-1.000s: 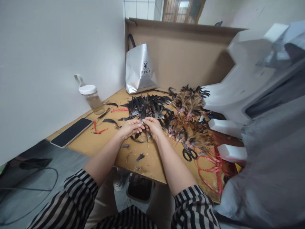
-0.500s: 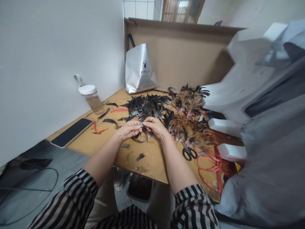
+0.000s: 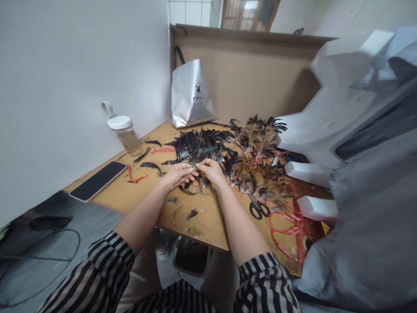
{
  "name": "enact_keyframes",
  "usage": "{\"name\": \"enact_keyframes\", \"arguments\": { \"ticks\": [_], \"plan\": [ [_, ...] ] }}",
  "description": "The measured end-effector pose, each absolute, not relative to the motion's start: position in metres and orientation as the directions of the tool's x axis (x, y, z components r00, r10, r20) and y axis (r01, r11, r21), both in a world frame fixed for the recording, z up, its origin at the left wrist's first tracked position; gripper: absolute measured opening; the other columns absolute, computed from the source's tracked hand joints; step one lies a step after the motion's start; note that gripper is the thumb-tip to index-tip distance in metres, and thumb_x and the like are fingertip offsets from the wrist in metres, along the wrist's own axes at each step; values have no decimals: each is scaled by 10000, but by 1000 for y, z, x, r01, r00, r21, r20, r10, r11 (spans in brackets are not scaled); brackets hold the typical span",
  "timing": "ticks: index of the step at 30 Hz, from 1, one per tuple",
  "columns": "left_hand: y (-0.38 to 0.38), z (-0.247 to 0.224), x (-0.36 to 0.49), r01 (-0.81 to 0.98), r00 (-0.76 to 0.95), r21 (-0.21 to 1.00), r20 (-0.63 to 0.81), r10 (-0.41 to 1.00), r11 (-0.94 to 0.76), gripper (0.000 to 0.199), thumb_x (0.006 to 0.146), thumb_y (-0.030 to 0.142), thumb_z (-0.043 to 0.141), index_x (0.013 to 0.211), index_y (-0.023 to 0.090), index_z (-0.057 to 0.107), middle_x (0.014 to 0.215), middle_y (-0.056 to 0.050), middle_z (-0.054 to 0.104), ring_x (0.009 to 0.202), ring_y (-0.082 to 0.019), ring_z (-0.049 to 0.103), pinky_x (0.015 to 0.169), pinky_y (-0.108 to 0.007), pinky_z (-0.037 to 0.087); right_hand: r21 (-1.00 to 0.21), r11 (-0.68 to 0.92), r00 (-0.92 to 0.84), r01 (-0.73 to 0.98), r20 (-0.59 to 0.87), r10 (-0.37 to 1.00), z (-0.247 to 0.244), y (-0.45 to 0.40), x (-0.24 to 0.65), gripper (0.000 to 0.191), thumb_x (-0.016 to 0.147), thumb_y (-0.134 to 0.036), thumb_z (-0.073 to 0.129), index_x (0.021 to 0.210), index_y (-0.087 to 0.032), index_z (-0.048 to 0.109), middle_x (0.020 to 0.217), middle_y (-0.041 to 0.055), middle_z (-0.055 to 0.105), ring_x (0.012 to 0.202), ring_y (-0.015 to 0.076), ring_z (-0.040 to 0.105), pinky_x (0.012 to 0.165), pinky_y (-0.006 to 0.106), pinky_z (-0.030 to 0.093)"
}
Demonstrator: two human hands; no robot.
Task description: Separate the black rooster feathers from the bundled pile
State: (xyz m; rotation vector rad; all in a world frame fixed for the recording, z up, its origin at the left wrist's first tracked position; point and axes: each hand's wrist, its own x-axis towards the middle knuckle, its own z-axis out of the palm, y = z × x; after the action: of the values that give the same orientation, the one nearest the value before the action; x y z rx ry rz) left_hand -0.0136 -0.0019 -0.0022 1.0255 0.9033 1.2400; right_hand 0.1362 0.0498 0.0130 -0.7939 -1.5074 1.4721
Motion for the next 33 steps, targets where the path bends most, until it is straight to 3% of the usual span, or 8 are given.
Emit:
{"name": "enact_keyframes", "arguments": {
  "ticks": [6,12,23,28,30,33],
  "plan": [
    [-3,-1,-13,-268,108,963,11,994,18,234,686,265,635,838,93,593,797,-105,666,580,-99,610,481,-160,444,-994,111,-428,-15,107,897,16,45,133,298,552,-406,681,587,-156,524,423,-63,449,382,51,347,398,194,249],
    [-1,-2,-11,-267,54,963,43,998,-27,221,661,266,653,785,92,598,685,-63,648,517,-67,569,483,-156,432,-995,78,-381,-57,94,920,20,40,129,312,525,-404,696,594,-160,516,444,-61,468,381,52,353,384,192,245],
    [-2,2,-7,-106,47,988,119,992,-114,239,639,312,653,733,94,626,675,-74,652,507,-88,564,478,-191,435,-989,133,-329,-65,148,933,12,40,125,335,543,-453,673,561,-161,510,418,-63,437,380,51,329,388,196,234],
    [1,8,-18,-200,-199,957,169,965,-209,205,639,302,646,707,111,616,650,-53,644,477,-71,532,455,-180,408,-992,106,-299,-66,121,947,14,37,120,297,595,-438,633,693,-160,597,449,-49,468,394,63,345,400,199,255],
    [2,11,-25,-222,-355,928,209,911,-299,203,644,303,638,714,115,607,672,-50,646,478,-64,525,446,-172,397,-981,188,-329,41,165,930,14,34,116,260,612,-407,620,674,-154,616,488,-27,519,434,77,397,435,204,301],
    [3,16,-37,-181,-547,892,258,796,-414,211,657,311,624,737,117,600,704,-52,651,485,-58,521,425,-159,376,-887,388,-518,251,216,827,13,25,105,193,637,-346,599,631,-158,637,571,6,598,517,107,487,508,217,358]
  ]
}}
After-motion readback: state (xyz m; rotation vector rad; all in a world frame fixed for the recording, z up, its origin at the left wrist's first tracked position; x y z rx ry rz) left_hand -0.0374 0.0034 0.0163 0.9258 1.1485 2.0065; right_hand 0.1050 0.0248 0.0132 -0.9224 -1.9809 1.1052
